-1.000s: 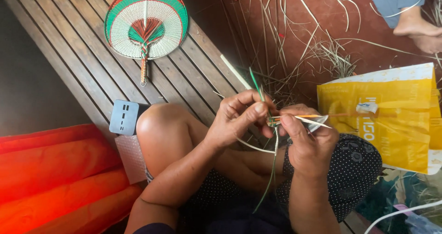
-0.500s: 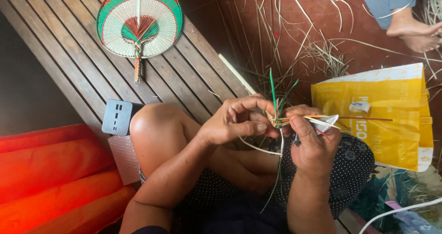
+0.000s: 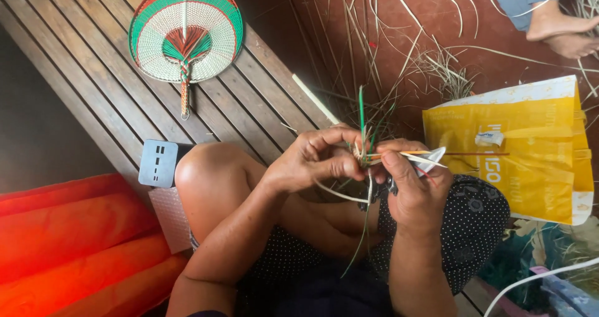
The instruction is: Weaving a hand fan using colored strips of flexible material while sitting on the floor.
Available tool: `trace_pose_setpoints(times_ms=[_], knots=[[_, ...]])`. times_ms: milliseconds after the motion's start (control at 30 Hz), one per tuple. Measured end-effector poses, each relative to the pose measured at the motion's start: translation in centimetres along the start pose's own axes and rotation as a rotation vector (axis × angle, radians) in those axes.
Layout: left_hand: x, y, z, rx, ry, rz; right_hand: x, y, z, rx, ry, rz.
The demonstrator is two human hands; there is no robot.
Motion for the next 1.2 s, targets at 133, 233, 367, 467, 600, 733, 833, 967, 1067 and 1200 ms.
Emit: trace_pose_setpoints(times_ms=[133,233,367,467,600,733,833,967,1067,1200], knots=[[0.5,1.0,-0.5,-0.038,-0.036,-0.134,-0.5,-0.2,-0.2,-0.007,0.019,0.027],[0.6,1.3,-0.5,-0.01,-0.034,-0.304,-0.7,0.0,-0.2,-0.002,-0.007,0.036],[0.8,1.1,-0.2,0.036,-0.083,-0.472,-0.7,-0.3,0.0,-0.035,-0.028,0.092],[1.2,0.4,0.2,0.073,-0.095,-0.496,-0.6,-0.5,0.2,-0.028,0.004,0.144],[2.3,1.2,-0.9,0.084,-0.072,-0.525,-1.3,0.7,0.7,0.051,0.099,0.087],[2.3,1.1,-0.4,0.005,-0.048,-0.391,-1.8,1.8,1.2,0.087,0.153,0.034],[2.3,0.7,-0.2,-0.039,-0.051,-0.32,-2.5,2.9,1.1,0.103,0.158,-0.027],[1.5,-1.1,0.2,-0.079,-0.01,-0.211,-3.0,3.6,1.3,0.068,0.144,-0.017],[1.9,-1.0,0.2,-0.071,-0.018,-0.209,-2.8,2.7,1.5,0.081,0.12,0.002],[2.2,-0.3,0.2,-0.079,-0.019,-0.258,-2.5,2.0,2.3,0.112,0.119,0.012]])
Point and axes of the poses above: each hand's wrist, its own z-axis away from the middle knuckle, its own x-axis out of the palm, y = z × x, the point moved 4 cm from there along -z, towards the middle knuckle, and after that the axes turned 4 degrees about x, right-handed, at the moved point
